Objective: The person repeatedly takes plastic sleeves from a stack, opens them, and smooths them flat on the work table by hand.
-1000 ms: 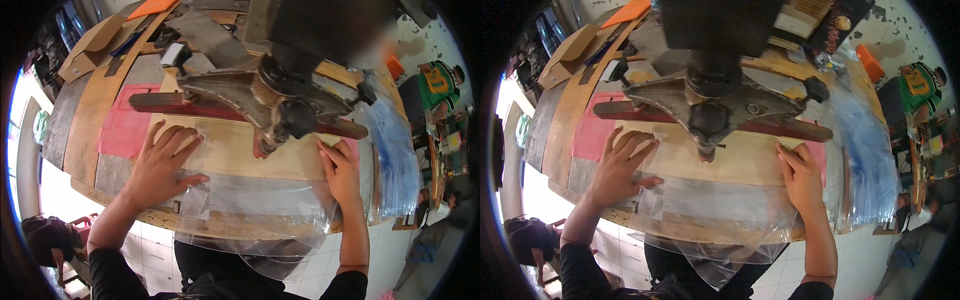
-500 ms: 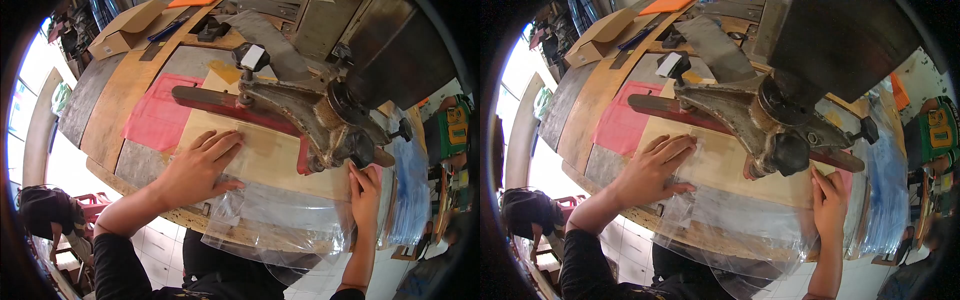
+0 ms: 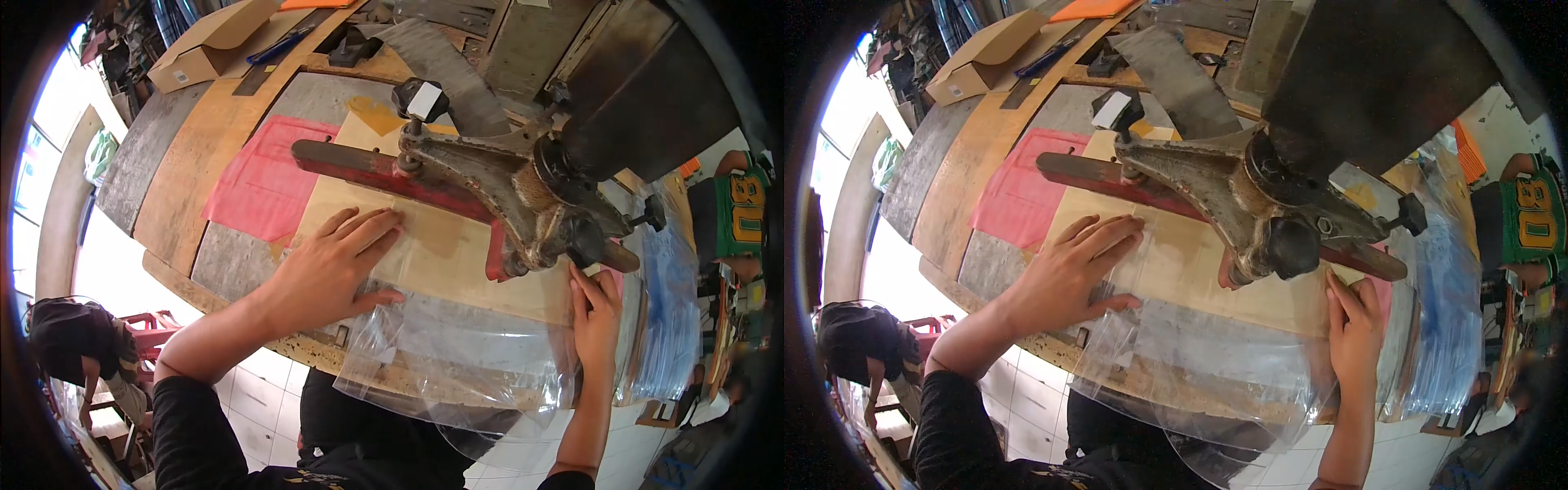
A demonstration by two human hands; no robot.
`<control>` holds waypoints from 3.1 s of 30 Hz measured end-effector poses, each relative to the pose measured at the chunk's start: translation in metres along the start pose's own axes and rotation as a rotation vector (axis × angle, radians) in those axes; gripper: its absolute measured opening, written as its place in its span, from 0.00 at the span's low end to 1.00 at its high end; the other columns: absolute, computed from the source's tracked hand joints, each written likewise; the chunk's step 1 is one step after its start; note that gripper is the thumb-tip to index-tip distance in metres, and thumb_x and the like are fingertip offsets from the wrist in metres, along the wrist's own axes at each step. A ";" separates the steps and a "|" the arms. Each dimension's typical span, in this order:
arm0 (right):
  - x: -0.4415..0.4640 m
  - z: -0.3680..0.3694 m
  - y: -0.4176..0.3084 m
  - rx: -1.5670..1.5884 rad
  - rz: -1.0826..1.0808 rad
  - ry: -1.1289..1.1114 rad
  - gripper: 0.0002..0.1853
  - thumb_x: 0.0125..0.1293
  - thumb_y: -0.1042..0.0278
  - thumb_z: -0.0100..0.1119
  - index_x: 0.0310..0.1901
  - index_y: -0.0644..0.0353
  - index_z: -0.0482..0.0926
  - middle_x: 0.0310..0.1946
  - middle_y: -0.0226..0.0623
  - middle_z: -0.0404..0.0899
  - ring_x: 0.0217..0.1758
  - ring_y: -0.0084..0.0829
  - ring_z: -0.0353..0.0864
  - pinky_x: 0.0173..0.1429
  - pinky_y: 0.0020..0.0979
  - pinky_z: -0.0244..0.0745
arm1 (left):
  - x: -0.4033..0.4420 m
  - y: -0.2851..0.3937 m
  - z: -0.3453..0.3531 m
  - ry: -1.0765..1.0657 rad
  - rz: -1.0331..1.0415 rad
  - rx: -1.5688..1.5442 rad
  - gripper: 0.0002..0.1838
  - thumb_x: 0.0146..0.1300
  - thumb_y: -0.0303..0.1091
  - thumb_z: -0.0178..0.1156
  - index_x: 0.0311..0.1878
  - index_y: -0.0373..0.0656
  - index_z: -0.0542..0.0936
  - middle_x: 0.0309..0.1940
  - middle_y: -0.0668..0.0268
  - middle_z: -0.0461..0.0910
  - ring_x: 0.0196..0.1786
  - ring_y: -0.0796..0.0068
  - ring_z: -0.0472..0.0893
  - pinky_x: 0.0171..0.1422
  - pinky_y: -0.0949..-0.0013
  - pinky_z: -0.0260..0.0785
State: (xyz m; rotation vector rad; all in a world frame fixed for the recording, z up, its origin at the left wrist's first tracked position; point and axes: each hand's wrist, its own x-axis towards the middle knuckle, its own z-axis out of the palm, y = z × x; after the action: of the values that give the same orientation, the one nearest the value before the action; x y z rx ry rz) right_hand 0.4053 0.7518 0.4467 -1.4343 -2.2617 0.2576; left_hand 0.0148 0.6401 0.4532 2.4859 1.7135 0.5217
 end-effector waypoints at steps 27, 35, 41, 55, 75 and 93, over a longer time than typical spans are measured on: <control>-0.119 -0.004 0.030 0.103 0.021 0.409 0.18 0.83 0.60 0.56 0.64 0.64 0.82 0.59 0.48 0.81 0.64 0.47 0.82 0.71 0.44 0.73 | -0.111 0.165 -0.032 -0.116 0.907 -1.883 0.38 0.66 0.48 0.74 0.66 0.25 0.75 0.32 0.69 0.79 0.26 0.77 0.77 0.31 0.72 0.67; -0.123 -0.004 0.030 0.137 0.094 0.473 0.21 0.84 0.56 0.56 0.63 0.66 0.82 0.59 0.46 0.83 0.64 0.45 0.82 0.70 0.42 0.74 | -0.101 0.216 -0.040 -0.301 1.184 -2.138 0.37 0.65 0.47 0.77 0.64 0.27 0.73 0.29 0.73 0.72 0.23 0.81 0.72 0.24 0.74 0.60; -0.124 0.001 0.031 0.166 0.092 0.518 0.20 0.85 0.57 0.56 0.60 0.66 0.84 0.58 0.44 0.85 0.63 0.41 0.83 0.71 0.39 0.73 | -0.114 0.222 -0.041 -0.265 1.103 -2.181 0.34 0.65 0.46 0.77 0.60 0.27 0.75 0.29 0.73 0.73 0.21 0.82 0.71 0.23 0.74 0.61; -0.123 -0.002 0.026 0.202 0.117 0.523 0.20 0.84 0.55 0.57 0.60 0.64 0.85 0.56 0.42 0.86 0.62 0.39 0.84 0.69 0.38 0.74 | -0.104 0.224 -0.040 -0.279 1.174 -2.185 0.32 0.64 0.45 0.76 0.58 0.27 0.77 0.26 0.75 0.72 0.20 0.83 0.71 0.23 0.74 0.61; -0.122 -0.003 0.026 0.239 0.130 0.493 0.20 0.85 0.54 0.56 0.58 0.64 0.86 0.56 0.43 0.85 0.62 0.42 0.84 0.69 0.41 0.75 | -0.100 0.216 -0.036 -0.334 1.108 -2.144 0.31 0.66 0.44 0.76 0.58 0.26 0.77 0.24 0.76 0.71 0.18 0.83 0.70 0.22 0.75 0.62; -0.122 -0.004 0.026 0.197 0.155 0.519 0.17 0.81 0.59 0.60 0.55 0.66 0.85 0.52 0.44 0.86 0.58 0.43 0.85 0.67 0.39 0.75 | -0.101 0.022 -0.001 0.668 -0.379 -0.667 0.10 0.71 0.33 0.73 0.42 0.40 0.81 0.28 0.68 0.82 0.31 0.80 0.79 0.37 0.71 0.70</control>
State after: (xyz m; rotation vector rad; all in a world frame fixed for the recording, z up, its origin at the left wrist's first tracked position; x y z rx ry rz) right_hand 0.4718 0.6544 0.4074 -1.3813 -1.6672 0.1306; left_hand 0.0022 0.5384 0.4358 1.5555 1.7097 1.6685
